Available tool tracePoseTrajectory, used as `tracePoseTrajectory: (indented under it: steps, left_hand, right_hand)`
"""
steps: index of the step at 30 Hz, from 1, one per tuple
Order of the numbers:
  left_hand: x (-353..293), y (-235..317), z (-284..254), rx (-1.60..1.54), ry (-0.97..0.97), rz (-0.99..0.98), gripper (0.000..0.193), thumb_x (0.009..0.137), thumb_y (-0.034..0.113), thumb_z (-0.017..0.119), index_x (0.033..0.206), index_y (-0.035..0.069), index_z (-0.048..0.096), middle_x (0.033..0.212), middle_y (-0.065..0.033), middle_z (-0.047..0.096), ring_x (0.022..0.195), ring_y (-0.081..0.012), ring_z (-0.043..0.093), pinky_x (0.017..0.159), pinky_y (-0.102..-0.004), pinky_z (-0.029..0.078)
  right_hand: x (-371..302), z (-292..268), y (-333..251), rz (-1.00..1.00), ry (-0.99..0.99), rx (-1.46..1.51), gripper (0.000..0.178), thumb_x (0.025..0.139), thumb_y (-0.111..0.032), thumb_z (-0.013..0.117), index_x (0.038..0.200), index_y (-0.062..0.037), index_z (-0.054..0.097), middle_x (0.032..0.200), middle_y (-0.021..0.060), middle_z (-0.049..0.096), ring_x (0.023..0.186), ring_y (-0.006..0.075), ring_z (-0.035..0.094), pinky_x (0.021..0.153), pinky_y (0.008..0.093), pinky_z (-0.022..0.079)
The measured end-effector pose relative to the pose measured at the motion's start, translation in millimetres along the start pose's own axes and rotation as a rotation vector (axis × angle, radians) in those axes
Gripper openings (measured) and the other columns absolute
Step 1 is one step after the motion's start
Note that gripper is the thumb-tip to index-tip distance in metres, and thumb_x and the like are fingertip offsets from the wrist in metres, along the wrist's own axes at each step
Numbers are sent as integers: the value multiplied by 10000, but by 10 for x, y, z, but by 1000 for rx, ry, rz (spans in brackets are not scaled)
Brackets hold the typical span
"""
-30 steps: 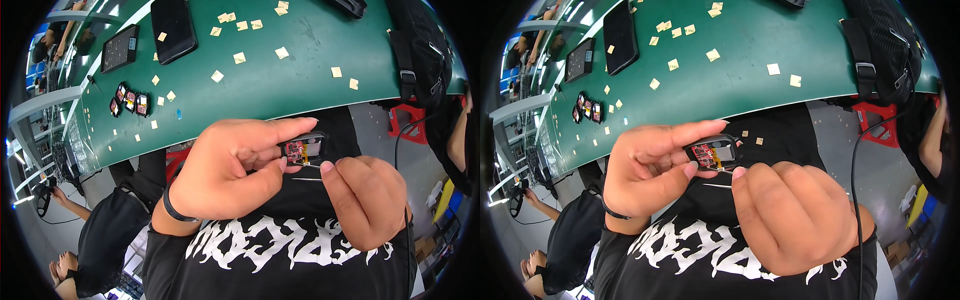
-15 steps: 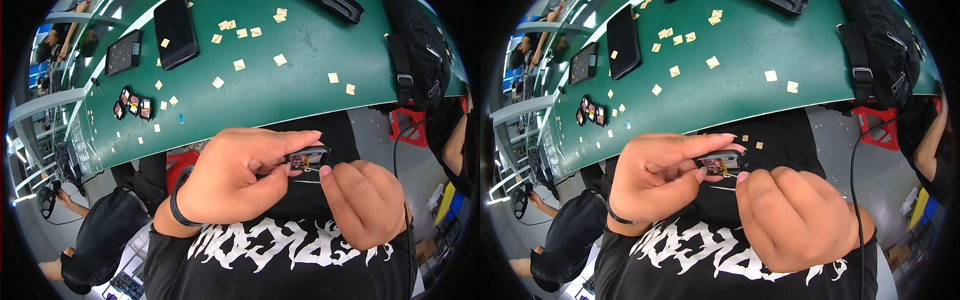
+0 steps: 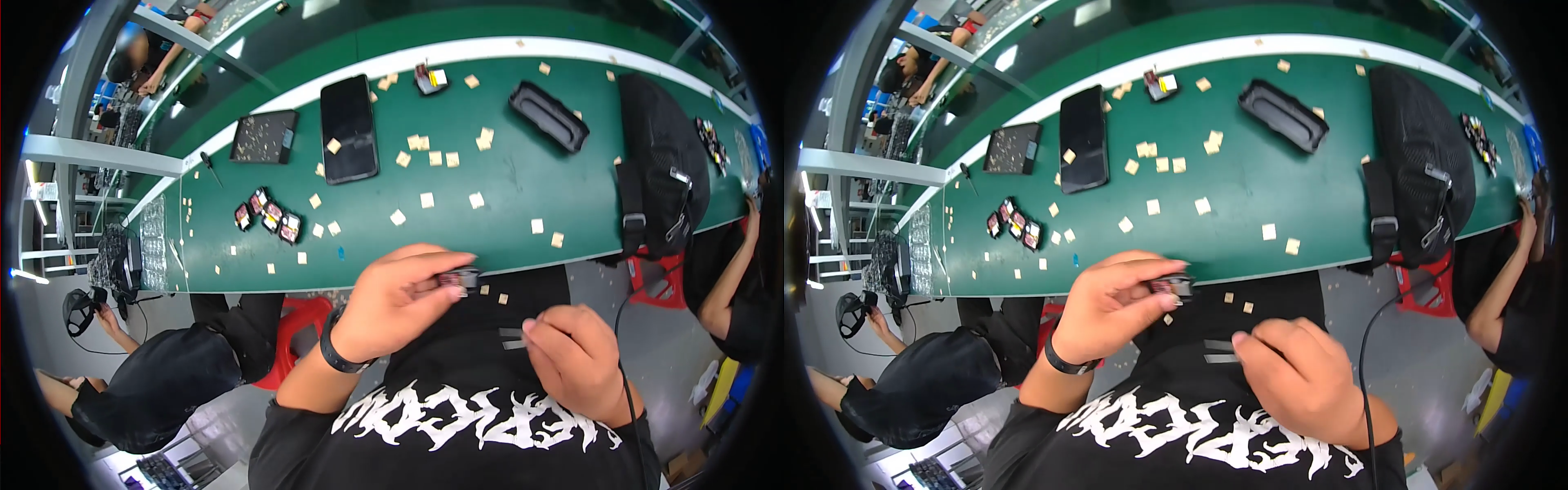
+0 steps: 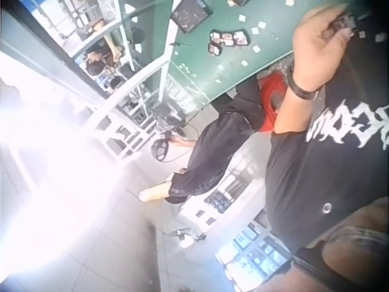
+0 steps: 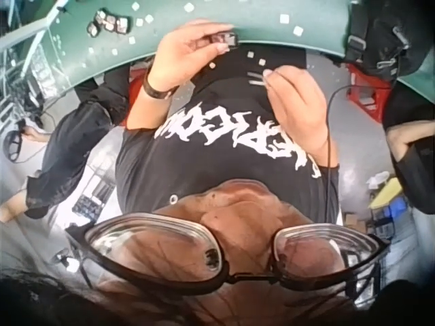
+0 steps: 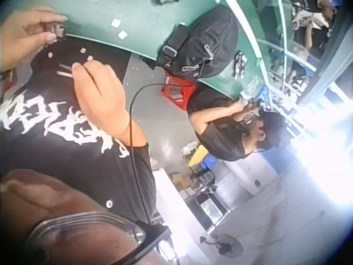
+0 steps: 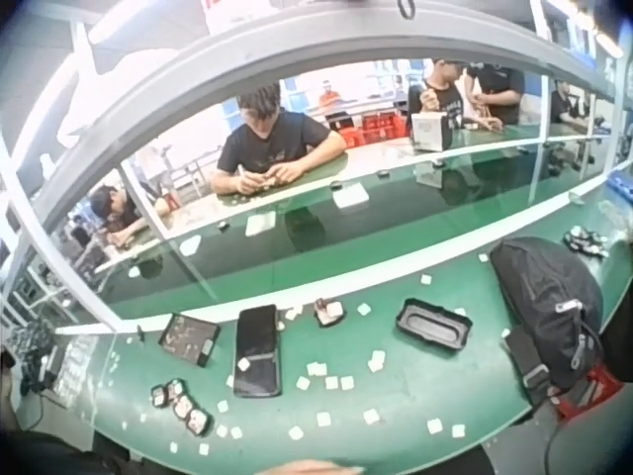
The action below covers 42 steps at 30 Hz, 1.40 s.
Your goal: Assembling small electronic components, specifically attaching stickers/labels to what appear to be smartwatch or small device modules at a factory workbench.
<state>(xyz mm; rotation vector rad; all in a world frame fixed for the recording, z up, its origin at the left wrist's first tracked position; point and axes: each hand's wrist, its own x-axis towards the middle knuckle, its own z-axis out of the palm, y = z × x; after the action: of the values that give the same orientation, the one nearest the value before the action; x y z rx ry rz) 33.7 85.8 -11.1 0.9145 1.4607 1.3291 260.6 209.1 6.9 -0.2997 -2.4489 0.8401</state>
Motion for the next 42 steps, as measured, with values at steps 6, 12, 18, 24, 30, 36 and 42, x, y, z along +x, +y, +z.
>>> tracePoseTrajectory:
  steps: [6, 12, 18, 24, 30, 36, 42]
  left_hand:
    - [-91, -301, -635, 140, 636, 41, 298, 881, -72, 696, 1177, -45, 680, 1023, -73, 693, 880, -122, 658, 792, -249, 528]
    - [-218, -549, -1149, 657, 777, 29, 313, 884, -13, 675, 1197, -25, 666, 1004, -77, 639, 828, -146, 612, 733, -274, 505]
    - [-152, -534, -1229, 942, 841, 104, 316, 920, 47, 649, 1222, -46, 632, 965, -76, 643, 823, -146, 598, 716, -274, 486]
    - [-103, -166, -1065, 1447, 808, 129, 357, 935, 212, 627, 1167, -56, 671, 1177, -281, 658, 1140, -476, 577, 1073, -526, 407]
    - [-182, -28, -733, 1349, 719, 96, 292, 935, 187, 635, 1121, -29, 699, 1150, -253, 681, 1066, -434, 627, 963, -486, 479]
    - [-109, -37, -217, 1121, 675, 227, 195, 892, 84, 656, 1047, -11, 725, 1018, -218, 703, 923, -388, 656, 834, -447, 517]
    - [503, 16, 350, 647, 178, 313, 332, 934, 27, 614, 1254, -63, 609, 1031, -118, 683, 844, -172, 651, 731, -268, 517]
  right_hand:
    - [-587, -303, 412, 548, -393, 354, 170, 863, -161, 774, 983, -48, 732, 810, 105, 651, 669, 252, 636, 616, 345, 523]
    - [-1696, -1163, 891, 921, -709, -98, 314, 874, -356, 722, 814, -47, 723, 754, 173, 677, 745, 394, 657, 665, 467, 517]
    - [-1379, -1990, 1070, 941, 369, -258, 163, 828, -117, 760, 787, 8, 663, 728, 103, 617, 683, 213, 615, 631, 331, 482]
    - [-725, -2243, 2532, 559, 681, -702, 200, 837, -119, 751, 1006, -29, 691, 983, 129, 646, 840, 263, 668, 741, 373, 532]
    - [-134, -2493, 3117, 512, 381, -970, 170, 823, -128, 721, 966, -44, 681, 1073, 102, 595, 908, 310, 675, 767, 445, 550]
    - [-218, -2617, 3218, 453, 232, -1010, 106, 834, -113, 693, 925, -60, 689, 995, 63, 591, 833, 285, 678, 724, 419, 553]
    - [-434, -2421, 2716, 263, 498, -835, 196, 753, -60, 767, 938, -64, 702, 1030, 56, 654, 849, 289, 683, 738, 402, 557]
